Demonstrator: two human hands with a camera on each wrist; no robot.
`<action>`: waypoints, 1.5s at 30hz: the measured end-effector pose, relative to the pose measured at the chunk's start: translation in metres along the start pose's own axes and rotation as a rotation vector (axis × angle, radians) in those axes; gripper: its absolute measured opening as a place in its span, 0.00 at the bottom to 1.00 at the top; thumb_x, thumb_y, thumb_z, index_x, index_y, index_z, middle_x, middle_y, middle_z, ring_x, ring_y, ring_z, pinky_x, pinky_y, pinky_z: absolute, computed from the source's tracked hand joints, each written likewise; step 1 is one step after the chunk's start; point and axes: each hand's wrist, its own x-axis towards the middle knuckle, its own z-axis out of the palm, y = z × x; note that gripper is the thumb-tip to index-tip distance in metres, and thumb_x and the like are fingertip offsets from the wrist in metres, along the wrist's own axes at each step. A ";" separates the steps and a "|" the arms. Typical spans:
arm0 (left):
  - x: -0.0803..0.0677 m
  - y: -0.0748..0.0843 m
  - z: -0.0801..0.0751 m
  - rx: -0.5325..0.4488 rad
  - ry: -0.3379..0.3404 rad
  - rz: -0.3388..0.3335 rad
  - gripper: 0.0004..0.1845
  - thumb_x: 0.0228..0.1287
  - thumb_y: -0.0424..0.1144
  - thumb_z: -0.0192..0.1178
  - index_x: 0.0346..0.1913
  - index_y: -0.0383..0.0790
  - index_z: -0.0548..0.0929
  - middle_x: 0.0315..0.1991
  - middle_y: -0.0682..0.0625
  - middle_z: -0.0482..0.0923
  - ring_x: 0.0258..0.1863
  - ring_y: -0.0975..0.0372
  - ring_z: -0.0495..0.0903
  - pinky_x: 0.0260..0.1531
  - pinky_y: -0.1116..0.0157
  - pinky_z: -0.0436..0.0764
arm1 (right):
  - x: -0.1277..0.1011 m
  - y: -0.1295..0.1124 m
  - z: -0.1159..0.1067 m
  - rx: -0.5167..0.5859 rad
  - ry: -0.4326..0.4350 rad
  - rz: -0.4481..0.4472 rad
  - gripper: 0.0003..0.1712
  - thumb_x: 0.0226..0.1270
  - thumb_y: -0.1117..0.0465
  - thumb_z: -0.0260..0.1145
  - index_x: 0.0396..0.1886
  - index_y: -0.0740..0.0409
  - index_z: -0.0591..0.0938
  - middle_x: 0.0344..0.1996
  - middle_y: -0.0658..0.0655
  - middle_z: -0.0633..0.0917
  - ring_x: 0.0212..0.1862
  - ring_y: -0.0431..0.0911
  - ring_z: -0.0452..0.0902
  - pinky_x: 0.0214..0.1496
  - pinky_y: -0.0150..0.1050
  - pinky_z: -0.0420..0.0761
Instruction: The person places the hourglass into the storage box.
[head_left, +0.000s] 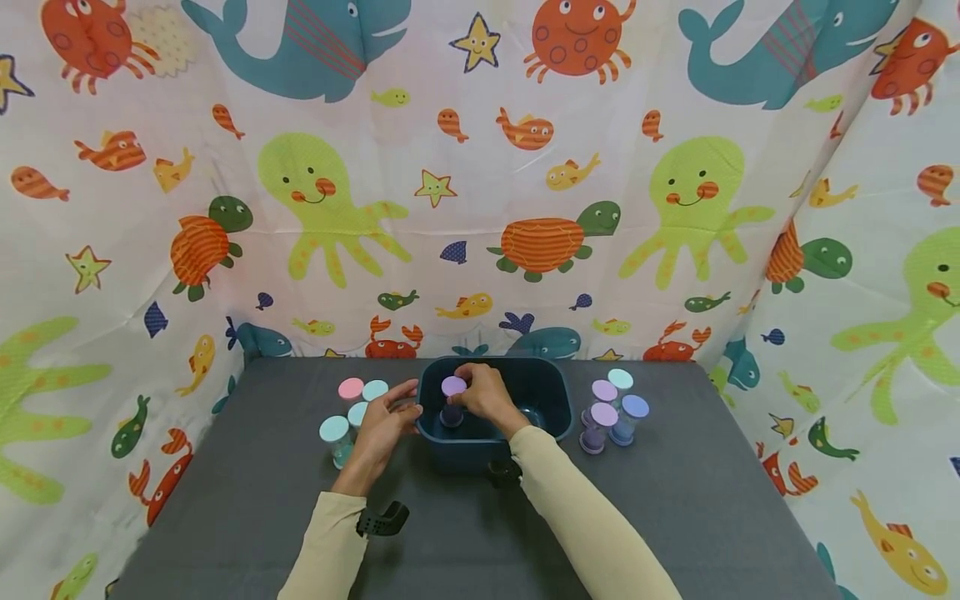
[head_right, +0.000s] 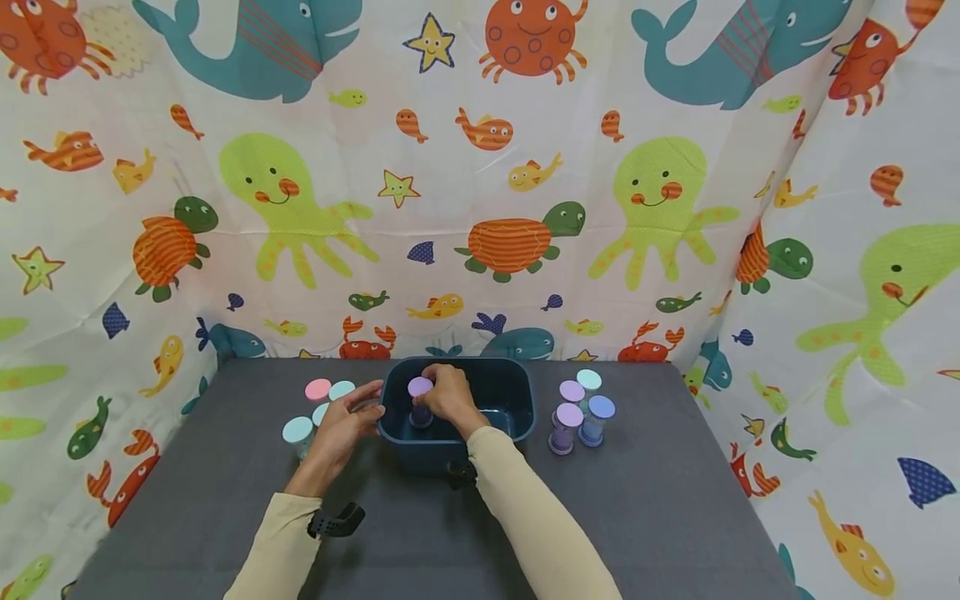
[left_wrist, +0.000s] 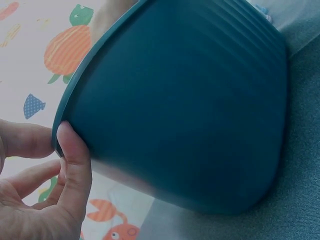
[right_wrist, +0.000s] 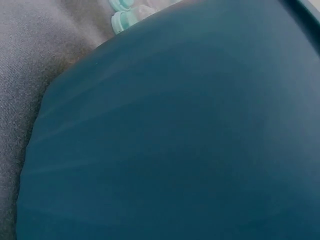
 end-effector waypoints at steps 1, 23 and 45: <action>0.001 0.000 0.000 0.000 0.002 -0.003 0.24 0.68 0.30 0.57 0.66 0.45 0.74 0.62 0.43 0.73 0.45 0.52 0.77 0.35 0.67 0.83 | 0.001 0.001 0.001 -0.004 -0.010 0.000 0.26 0.52 0.62 0.78 0.52 0.64 0.82 0.46 0.61 0.86 0.43 0.50 0.79 0.53 0.48 0.81; -0.006 -0.004 0.000 -0.017 -0.007 -0.008 0.24 0.68 0.32 0.58 0.67 0.45 0.74 0.62 0.43 0.72 0.48 0.51 0.76 0.35 0.69 0.82 | -0.006 0.002 0.007 -0.003 -0.069 -0.016 0.27 0.57 0.61 0.75 0.56 0.64 0.80 0.51 0.64 0.84 0.46 0.52 0.80 0.59 0.50 0.79; 0.001 -0.001 0.000 -0.002 0.003 -0.008 0.24 0.68 0.32 0.58 0.66 0.46 0.75 0.62 0.42 0.73 0.47 0.51 0.77 0.36 0.68 0.83 | 0.001 -0.001 -0.004 0.134 0.137 -0.041 0.25 0.57 0.55 0.75 0.52 0.60 0.81 0.45 0.59 0.86 0.47 0.49 0.84 0.52 0.44 0.83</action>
